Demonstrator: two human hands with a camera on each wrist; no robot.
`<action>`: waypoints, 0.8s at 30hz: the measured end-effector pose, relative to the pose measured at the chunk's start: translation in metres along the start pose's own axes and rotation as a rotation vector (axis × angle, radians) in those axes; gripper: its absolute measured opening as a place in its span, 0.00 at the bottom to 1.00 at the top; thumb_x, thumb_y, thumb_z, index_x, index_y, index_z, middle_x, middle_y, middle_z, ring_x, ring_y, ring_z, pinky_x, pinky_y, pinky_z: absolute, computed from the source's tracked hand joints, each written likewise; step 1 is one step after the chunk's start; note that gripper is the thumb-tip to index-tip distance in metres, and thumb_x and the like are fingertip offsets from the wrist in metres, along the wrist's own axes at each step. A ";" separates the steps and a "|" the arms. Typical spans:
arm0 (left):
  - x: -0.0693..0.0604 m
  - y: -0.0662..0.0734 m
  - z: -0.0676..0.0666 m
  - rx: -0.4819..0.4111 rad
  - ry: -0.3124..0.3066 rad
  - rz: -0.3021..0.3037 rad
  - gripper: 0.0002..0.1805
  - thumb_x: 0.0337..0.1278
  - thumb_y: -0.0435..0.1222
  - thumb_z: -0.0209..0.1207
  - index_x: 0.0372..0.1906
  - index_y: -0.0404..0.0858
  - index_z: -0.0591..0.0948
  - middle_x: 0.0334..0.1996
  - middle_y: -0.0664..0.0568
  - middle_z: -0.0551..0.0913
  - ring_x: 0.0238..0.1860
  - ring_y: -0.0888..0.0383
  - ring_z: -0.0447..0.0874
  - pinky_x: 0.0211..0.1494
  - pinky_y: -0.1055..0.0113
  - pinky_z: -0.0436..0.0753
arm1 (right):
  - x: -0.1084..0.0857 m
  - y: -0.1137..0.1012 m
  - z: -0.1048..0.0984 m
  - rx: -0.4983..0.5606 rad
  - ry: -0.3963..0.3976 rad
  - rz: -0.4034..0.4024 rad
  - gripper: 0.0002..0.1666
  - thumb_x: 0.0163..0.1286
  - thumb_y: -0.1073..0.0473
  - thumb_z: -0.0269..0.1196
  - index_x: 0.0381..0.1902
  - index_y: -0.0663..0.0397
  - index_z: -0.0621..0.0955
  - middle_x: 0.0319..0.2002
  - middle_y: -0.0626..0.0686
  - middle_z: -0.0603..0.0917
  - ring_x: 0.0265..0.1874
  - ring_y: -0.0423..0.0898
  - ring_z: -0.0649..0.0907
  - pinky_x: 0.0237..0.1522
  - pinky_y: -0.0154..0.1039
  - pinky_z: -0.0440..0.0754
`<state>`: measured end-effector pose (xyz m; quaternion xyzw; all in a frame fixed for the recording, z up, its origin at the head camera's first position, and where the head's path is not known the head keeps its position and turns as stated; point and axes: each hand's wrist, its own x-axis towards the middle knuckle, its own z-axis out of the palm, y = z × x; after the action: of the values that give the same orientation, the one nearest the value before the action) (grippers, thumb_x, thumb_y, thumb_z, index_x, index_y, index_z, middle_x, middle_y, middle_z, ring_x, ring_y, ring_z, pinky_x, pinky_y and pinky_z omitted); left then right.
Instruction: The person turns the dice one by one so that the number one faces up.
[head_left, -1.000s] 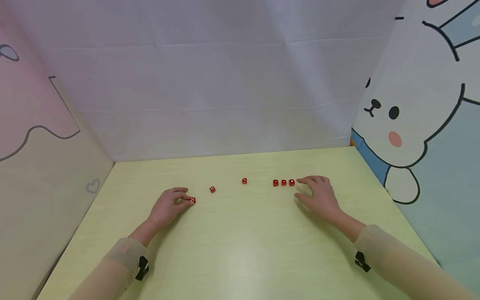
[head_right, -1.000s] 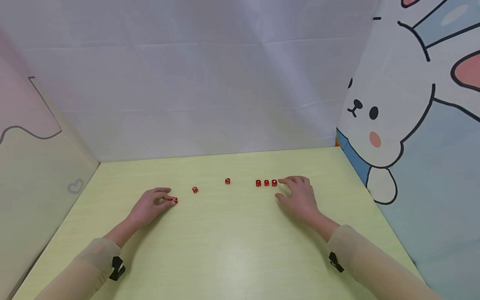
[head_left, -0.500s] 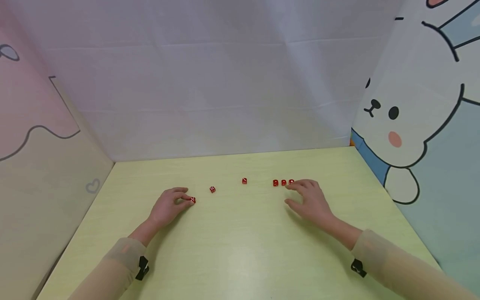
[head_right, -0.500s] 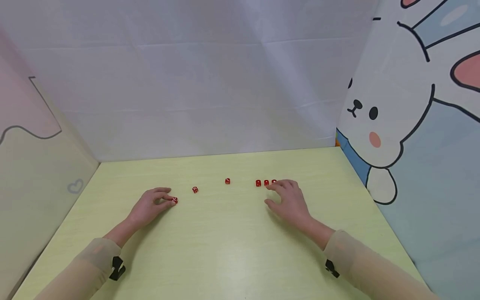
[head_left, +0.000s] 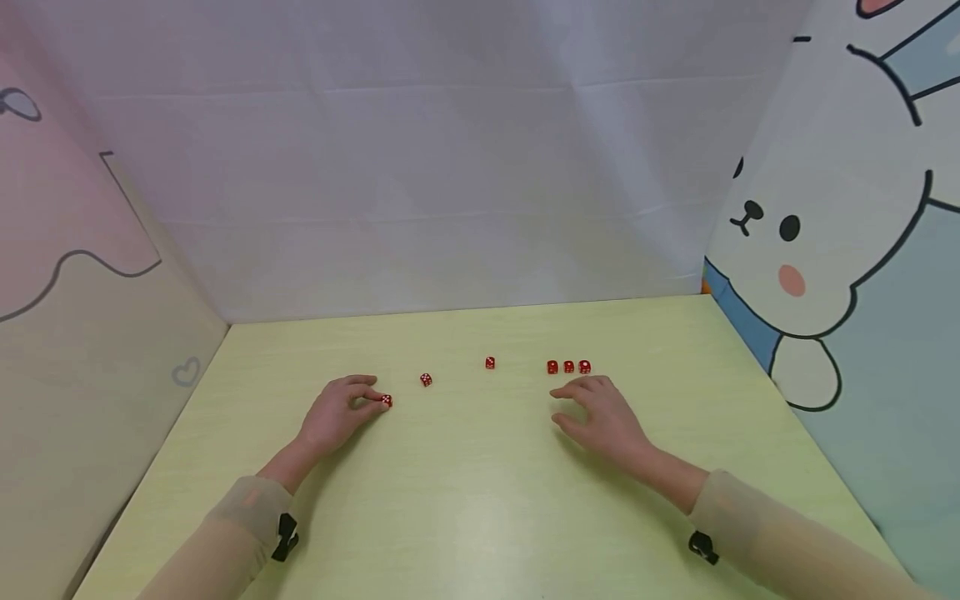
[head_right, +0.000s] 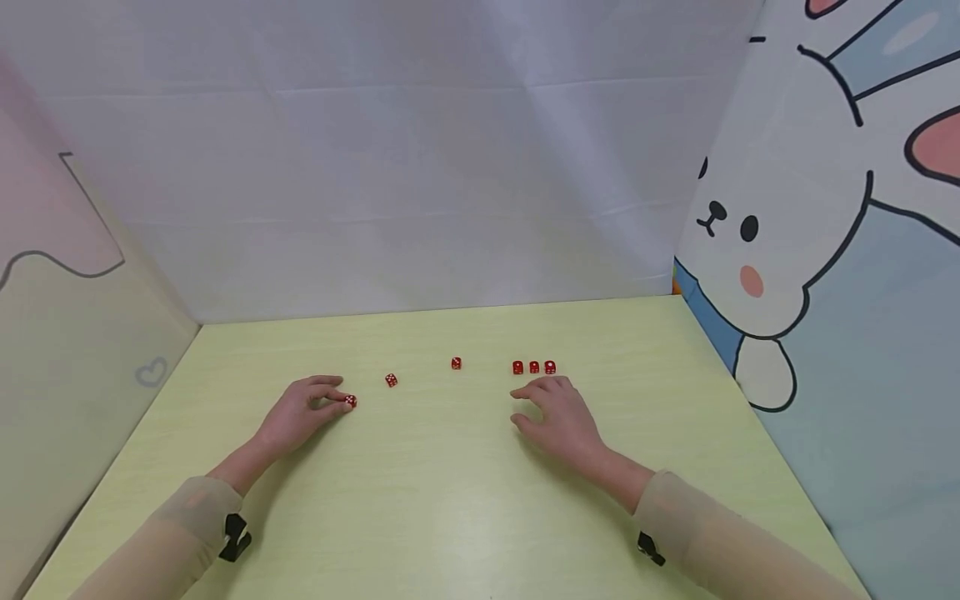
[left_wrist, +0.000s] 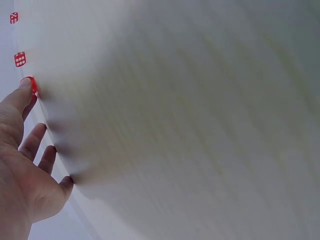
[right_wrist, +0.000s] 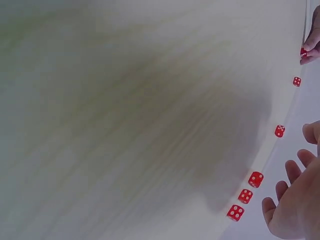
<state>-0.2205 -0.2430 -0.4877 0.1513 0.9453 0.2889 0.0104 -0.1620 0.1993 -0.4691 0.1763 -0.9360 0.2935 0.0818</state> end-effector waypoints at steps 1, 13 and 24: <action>0.000 0.000 0.000 -0.001 0.000 -0.001 0.08 0.64 0.42 0.70 0.40 0.43 0.90 0.63 0.40 0.80 0.68 0.34 0.70 0.72 0.38 0.65 | 0.001 -0.002 0.002 -0.004 0.000 -0.003 0.19 0.63 0.57 0.74 0.52 0.53 0.88 0.50 0.51 0.85 0.56 0.55 0.77 0.58 0.54 0.78; -0.001 -0.001 0.001 -0.001 0.003 0.008 0.07 0.64 0.42 0.69 0.40 0.43 0.90 0.63 0.41 0.80 0.67 0.35 0.71 0.71 0.39 0.66 | 0.022 -0.034 0.020 0.012 -0.052 -0.071 0.14 0.66 0.57 0.73 0.48 0.52 0.89 0.46 0.48 0.86 0.49 0.50 0.78 0.52 0.48 0.78; -0.001 0.002 0.001 0.014 0.000 0.001 0.10 0.65 0.42 0.69 0.43 0.41 0.90 0.63 0.41 0.80 0.67 0.35 0.71 0.72 0.38 0.65 | 0.071 -0.044 0.034 -0.057 -0.107 -0.039 0.15 0.71 0.52 0.69 0.51 0.49 0.88 0.50 0.48 0.84 0.54 0.52 0.77 0.57 0.48 0.78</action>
<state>-0.2186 -0.2417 -0.4873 0.1518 0.9471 0.2824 0.0091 -0.2125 0.1253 -0.4558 0.2076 -0.9434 0.2554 0.0422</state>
